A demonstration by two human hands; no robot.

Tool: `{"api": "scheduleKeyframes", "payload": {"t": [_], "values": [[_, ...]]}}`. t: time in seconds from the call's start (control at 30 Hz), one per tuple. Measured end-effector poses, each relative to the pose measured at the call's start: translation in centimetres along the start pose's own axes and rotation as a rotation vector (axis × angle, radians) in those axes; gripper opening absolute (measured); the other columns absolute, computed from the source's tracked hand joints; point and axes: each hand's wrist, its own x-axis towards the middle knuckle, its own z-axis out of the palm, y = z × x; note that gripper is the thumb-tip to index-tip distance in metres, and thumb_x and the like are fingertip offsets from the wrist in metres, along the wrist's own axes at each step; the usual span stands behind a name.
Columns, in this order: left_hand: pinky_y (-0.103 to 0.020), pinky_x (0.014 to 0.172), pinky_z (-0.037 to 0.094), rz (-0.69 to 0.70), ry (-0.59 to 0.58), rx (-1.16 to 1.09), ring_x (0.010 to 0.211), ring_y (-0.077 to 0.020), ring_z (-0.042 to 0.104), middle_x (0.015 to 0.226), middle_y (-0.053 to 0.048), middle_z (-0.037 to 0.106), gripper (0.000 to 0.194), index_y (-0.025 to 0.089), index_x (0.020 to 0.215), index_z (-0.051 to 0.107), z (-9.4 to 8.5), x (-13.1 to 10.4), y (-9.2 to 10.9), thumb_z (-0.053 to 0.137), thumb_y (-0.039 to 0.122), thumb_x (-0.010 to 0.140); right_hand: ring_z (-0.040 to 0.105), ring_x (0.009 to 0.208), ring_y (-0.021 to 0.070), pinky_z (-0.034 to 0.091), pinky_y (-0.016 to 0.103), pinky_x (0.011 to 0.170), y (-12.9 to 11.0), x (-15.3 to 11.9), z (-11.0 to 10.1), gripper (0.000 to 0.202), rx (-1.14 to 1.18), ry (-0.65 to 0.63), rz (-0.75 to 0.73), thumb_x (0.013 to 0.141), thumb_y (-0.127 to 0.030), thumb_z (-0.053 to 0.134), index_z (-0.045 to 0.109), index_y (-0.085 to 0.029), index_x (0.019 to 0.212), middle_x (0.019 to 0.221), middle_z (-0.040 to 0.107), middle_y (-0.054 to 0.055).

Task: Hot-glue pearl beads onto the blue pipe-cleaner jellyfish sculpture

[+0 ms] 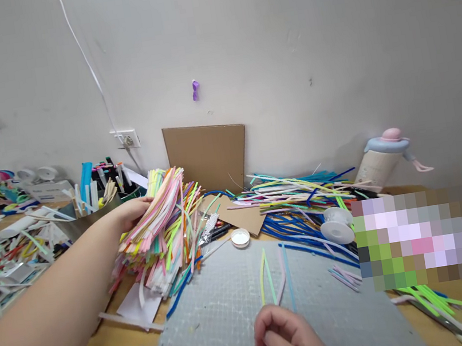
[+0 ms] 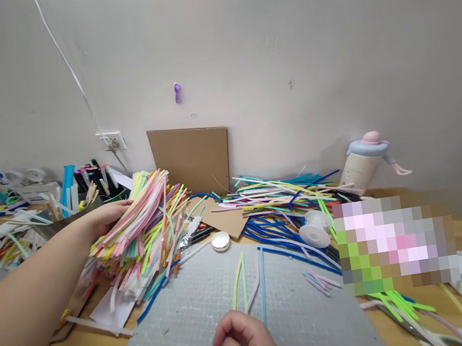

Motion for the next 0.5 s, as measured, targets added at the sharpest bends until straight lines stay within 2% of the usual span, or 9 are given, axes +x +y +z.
{"api": "scheduleKeyframes", "payload": {"t": [0.1, 0.17, 0.23, 0.37, 0.5], "values": [[-0.039, 0.058, 0.054, -0.091, -0.138, -0.009, 0.061, -0.0227, 0.066, 0.068, -0.006, 0.069, 0.031, 0.005, 0.095, 0.06, 0.0, 0.0, -0.3, 0.07, 0.015, 0.067, 0.053, 0.058, 0.0135, 0.041, 0.027, 0.06, 0.0, 0.0, 0.0, 0.009, -0.012, 0.001, 0.003, 0.066, -0.013, 0.048, 0.055, -0.018, 0.065, 0.059, 0.057, -0.001], [-0.037, 0.059, 0.054, -0.1, -0.139, -0.007, 0.061, -0.0225, 0.066, 0.072, -0.006, 0.07, 0.037, 0.009, 0.096, 0.061, 0.3, 0.3, -0.6, 0.072, 0.021, 0.063, 0.054, 0.058, 0.0136, 0.042, 0.027, 0.061, 0.0, 0.0, 0.0, 0.009, -0.015, -0.003, 0.012, 0.066, -0.013, 0.048, 0.055, -0.018, 0.065, 0.059, 0.057, -0.001], [-0.033, 0.058, 0.053, -0.082, -0.084, 0.016, 0.061, -0.0226, 0.066, 0.071, -0.006, 0.07, 0.04, 0.012, 0.096, 0.063, 0.7, 0.5, -0.8, 0.073, 0.021, 0.058, 0.054, 0.058, 0.0136, 0.042, 0.027, 0.061, 0.0, 0.0, 0.0, 0.009, -0.015, -0.011, 0.025, 0.066, -0.013, 0.048, 0.055, -0.018, 0.065, 0.059, 0.057, -0.001], [-0.027, 0.055, 0.047, 0.036, 0.123, 0.096, 0.057, -0.0198, 0.061, 0.061, -0.001, 0.066, 0.041, 0.015, 0.094, 0.065, 1.1, 0.5, -0.8, 0.066, 0.016, 0.053, 0.054, 0.06, 0.0136, 0.042, 0.027, 0.061, -0.1, 0.0, 0.0, 0.01, -0.02, -0.027, 0.051, 0.065, -0.012, 0.048, 0.055, -0.018, 0.065, 0.06, 0.057, -0.001], [-0.024, 0.053, 0.039, 0.189, 0.262, 0.13, 0.053, -0.0157, 0.054, 0.059, 0.003, 0.061, 0.049, 0.018, 0.104, 0.064, 1.4, -1.2, -0.2, 0.06, 0.019, 0.055, 0.055, 0.059, 0.0131, 0.041, 0.026, 0.061, 0.2, 0.1, -0.1, 0.008, -0.001, -0.022, 0.052, 0.067, -0.012, 0.051, 0.056, -0.018, 0.065, 0.06, 0.057, -0.001]]}}
